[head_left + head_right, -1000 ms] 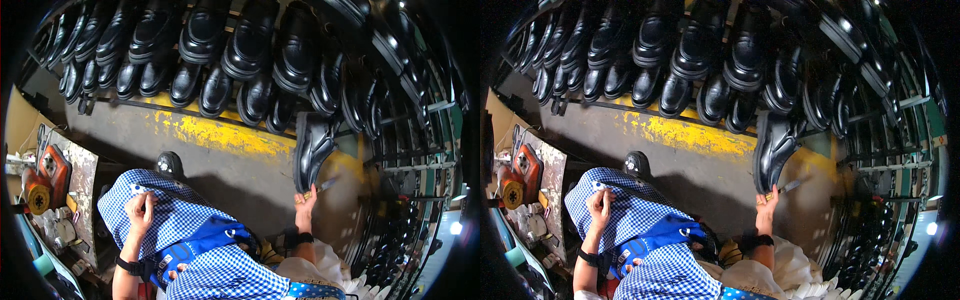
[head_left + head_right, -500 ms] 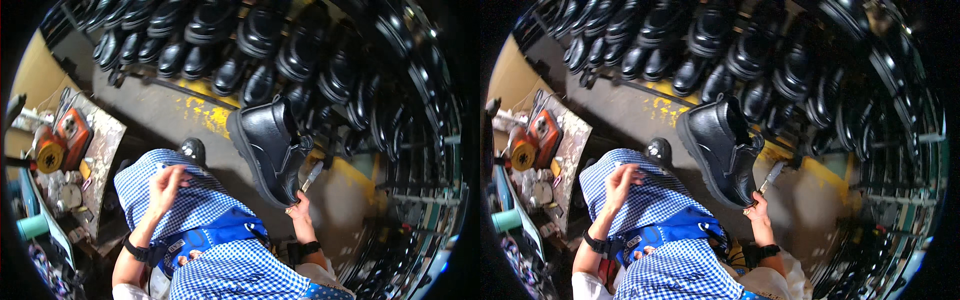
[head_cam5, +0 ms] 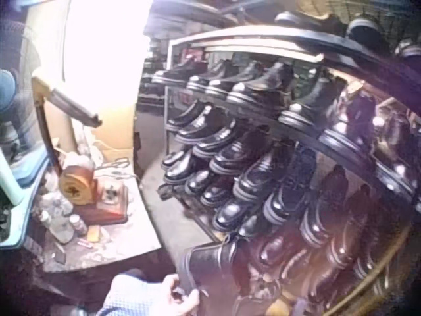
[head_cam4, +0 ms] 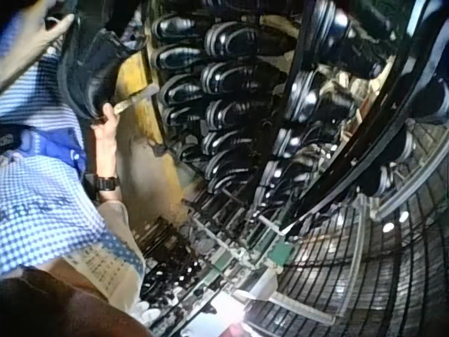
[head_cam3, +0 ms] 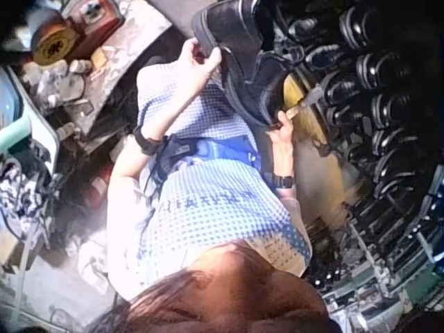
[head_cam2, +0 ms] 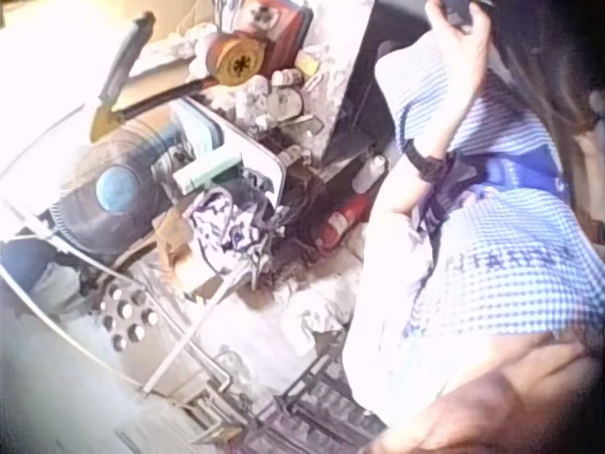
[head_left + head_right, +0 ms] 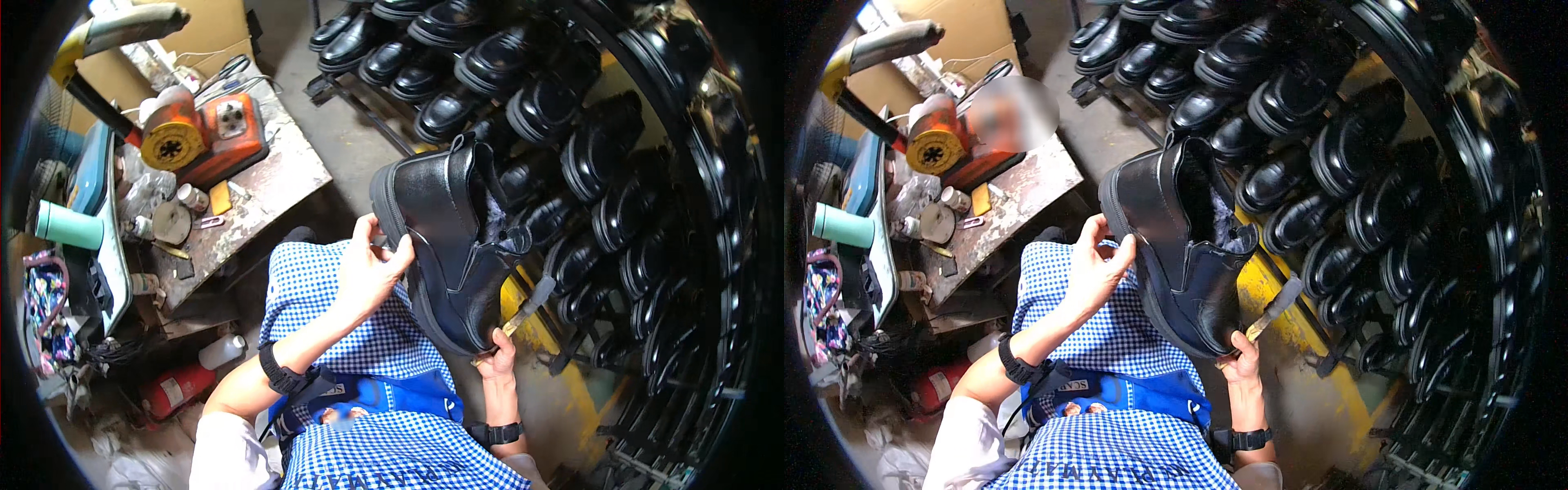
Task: Polishing and inspecting black leather shoes at a shoe manufacturing station.
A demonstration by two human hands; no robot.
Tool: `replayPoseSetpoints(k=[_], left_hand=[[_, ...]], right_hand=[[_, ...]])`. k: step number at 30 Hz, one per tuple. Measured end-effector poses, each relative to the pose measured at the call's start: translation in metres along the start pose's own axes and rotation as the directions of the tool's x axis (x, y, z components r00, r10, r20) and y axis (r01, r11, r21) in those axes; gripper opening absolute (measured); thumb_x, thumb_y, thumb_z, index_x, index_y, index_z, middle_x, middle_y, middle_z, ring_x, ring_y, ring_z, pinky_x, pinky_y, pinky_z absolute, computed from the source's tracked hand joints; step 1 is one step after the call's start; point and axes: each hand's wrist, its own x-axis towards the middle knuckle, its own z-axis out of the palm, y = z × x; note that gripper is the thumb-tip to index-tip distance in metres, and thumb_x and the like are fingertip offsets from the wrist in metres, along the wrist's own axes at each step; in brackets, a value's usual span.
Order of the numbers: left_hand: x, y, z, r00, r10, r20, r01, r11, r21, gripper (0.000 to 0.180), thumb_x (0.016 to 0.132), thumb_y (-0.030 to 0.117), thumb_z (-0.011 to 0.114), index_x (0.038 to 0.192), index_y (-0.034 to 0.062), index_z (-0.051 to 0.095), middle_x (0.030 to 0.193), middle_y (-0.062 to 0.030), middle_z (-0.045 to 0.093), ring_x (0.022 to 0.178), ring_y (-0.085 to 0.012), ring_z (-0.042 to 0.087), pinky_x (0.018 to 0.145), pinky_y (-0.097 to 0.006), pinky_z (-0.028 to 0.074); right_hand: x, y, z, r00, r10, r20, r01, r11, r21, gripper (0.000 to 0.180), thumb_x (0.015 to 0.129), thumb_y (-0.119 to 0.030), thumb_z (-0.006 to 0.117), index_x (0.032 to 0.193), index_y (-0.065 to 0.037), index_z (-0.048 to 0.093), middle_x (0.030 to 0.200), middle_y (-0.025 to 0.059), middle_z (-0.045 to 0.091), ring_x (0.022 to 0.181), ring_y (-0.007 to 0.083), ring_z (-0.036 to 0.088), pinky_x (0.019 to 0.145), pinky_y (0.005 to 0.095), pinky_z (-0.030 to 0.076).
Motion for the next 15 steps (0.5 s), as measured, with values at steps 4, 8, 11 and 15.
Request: replayPoseSetpoints(k=[4, 8, 11, 15], left_hand=[[-0.004, -0.002, -0.002, 0.99, 0.139, 0.026, -0.138, 0.99, -0.01, 0.069, 0.07, 0.016, 0.064, 0.127, 0.0016, 0.027, 0.086, -0.0068, 0.054, 0.061, -0.009, 0.052, 0.057, -0.024, 0.045], [-0.045, -0.034, 0.005, 0.942, -0.095, 0.323, 0.034, 0.981, 0.191, 0.111, 0.065, 0.024, 0.069, 0.136, -0.0034, -0.012, 0.133, -0.0334, 0.027, 0.119, -0.0402, 0.04, 0.095, -0.037, 0.038], [-0.081, -0.079, 0.01, 0.722, -0.149, 0.675, 0.133, 0.988, 0.076, 0.094, 0.072, 0.016, 0.063, 0.137, -0.0064, -0.001, 0.135, -0.0291, 0.028, 0.123, -0.0355, 0.036, 0.1, -0.034, 0.033], [-0.032, -0.065, -0.045, 0.813, -0.31, 0.492, 0.485, 0.829, -0.279, 0.057, 0.087, 0.029, 0.053, 0.133, 0.0029, 0.031, 0.124, -0.0121, 0.049, 0.106, -0.0209, 0.054, 0.083, -0.037, 0.049]], right_hand=[[0.014, -0.004, 0.022, 0.995, 0.083, 0.054, -0.085, 0.996, 0.035, 0.028, 0.072, -0.02, 0.067, 0.092, -0.002, 0.058, 0.081, 0.0091, 0.065, 0.04, 0.008, 0.048, 0.035, 0.0166, 0.036], [0.025, 0.002, 0.056, 0.999, 0.054, 0.0, -0.054, 0.998, -0.026, 0.024, 0.073, -0.022, 0.066, 0.086, -0.003, 0.06, 0.075, 0.0073, 0.063, 0.036, 0.0065, 0.042, 0.033, 0.0164, 0.033], [0.03, 0.0, 0.086, 0.993, 0.114, -0.003, -0.114, 0.993, -0.012, 0.025, 0.073, -0.023, 0.066, 0.087, -0.003, 0.059, 0.073, 0.0057, 0.062, 0.035, 0.006, 0.04, 0.032, 0.0157, 0.031], [0.043, -0.006, 0.067, 0.993, 0.076, 0.095, -0.069, 0.994, -0.079, 0.036, 0.071, -0.021, 0.068, 0.1, -0.002, 0.057, 0.08, 0.0057, 0.061, 0.041, 0.0061, 0.044, 0.033, 0.0153, 0.032]])
